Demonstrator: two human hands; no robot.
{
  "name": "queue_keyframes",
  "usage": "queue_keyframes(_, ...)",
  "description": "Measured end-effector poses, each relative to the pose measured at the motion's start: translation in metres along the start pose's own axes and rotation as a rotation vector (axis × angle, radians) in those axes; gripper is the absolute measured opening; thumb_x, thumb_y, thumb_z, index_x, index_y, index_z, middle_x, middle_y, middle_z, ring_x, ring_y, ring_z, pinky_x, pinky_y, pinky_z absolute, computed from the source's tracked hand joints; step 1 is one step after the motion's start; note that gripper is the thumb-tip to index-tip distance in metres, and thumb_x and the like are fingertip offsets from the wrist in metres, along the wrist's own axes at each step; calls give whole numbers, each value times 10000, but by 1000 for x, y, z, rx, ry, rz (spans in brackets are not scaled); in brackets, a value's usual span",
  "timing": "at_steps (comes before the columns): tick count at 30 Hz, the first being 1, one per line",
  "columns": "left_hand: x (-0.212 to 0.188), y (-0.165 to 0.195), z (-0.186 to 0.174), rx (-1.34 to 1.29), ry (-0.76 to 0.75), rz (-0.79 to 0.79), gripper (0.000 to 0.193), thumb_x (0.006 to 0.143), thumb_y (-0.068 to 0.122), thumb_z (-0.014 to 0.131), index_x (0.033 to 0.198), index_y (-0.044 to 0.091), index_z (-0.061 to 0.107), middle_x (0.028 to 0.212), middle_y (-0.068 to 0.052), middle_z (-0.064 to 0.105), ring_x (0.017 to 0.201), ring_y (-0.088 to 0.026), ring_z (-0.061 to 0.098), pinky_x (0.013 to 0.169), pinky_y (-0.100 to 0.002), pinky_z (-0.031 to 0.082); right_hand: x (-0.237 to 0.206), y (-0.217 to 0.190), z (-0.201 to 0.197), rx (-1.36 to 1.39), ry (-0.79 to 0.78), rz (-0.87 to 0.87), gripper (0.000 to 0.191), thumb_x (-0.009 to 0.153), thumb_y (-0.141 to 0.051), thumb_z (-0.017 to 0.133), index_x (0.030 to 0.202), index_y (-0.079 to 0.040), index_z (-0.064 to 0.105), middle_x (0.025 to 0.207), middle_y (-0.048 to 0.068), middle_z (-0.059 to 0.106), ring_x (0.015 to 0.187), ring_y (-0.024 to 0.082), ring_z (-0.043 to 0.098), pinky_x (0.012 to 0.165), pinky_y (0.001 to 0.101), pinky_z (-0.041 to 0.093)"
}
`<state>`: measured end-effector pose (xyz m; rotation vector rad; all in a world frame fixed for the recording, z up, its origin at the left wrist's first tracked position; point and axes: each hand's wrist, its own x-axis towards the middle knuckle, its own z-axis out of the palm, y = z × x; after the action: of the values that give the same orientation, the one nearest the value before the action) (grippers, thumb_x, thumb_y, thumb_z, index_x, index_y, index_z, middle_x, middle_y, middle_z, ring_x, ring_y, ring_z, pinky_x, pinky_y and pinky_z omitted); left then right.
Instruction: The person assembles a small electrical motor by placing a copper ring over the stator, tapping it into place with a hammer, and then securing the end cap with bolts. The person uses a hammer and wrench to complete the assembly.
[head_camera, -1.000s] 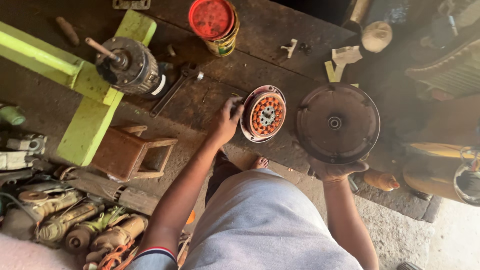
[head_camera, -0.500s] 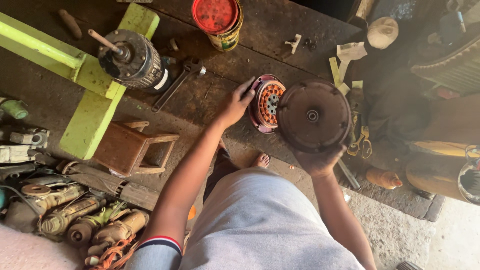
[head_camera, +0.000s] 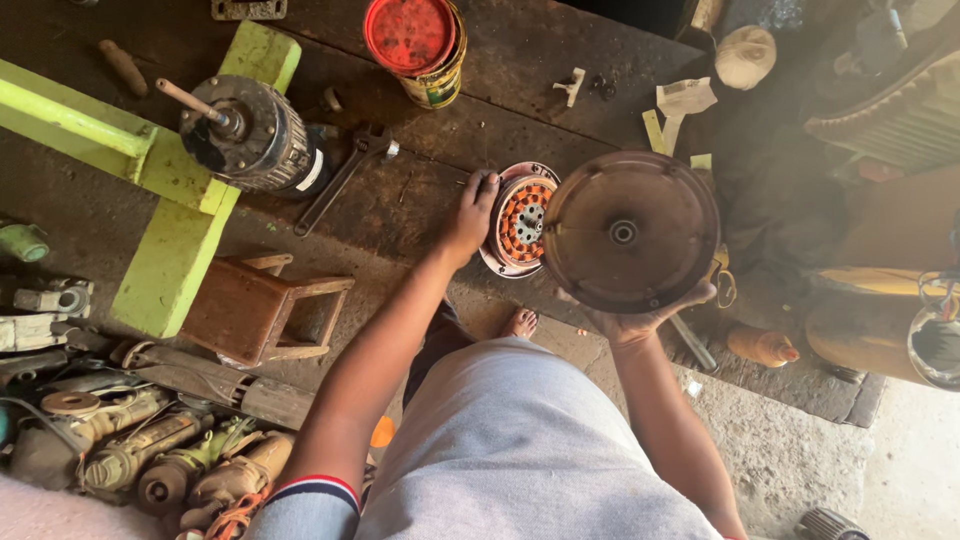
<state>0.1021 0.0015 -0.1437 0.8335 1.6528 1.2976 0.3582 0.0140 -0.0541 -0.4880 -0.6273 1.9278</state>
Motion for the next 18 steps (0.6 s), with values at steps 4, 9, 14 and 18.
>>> queue_keyframes(4,-8,-4,13,65,212,145,340,1112,374,465,1151,75,624,1064,-154,716,973,-277,676,877,-405,535,-1,1,-1,-7,6,-8,1398,677,-637,876,1693,-217,12,1756,145,156,1591,358,206,1222,536,234)
queue_keyframes(9,-16,-13,29,-84,360,80,296,1092,343,487,1135,68,589,1054,-134,677,951,-234,631,860,-381,507,-2,1,0,-26,-31,11,1410,684,-604,894,1689,-201,-10,1756,146,146,1601,340,192,1252,515,207)
queue_keyframes(14,-14,-20,17,-268,237,-8,211,1069,283,523,1115,84,575,1021,-64,637,950,-160,574,866,-351,494,0,1,4,-78,-122,57,1424,692,-572,912,1685,-185,-32,1757,148,135,1610,323,177,1282,494,180)
queue_keyframes(18,-18,-23,-2,-257,111,-8,164,1071,226,555,1126,77,591,1016,-33,628,947,-135,560,861,-323,490,-2,5,1,-204,-195,90,1435,698,-546,926,1682,-173,-50,1757,149,126,1618,309,165,1306,477,159)
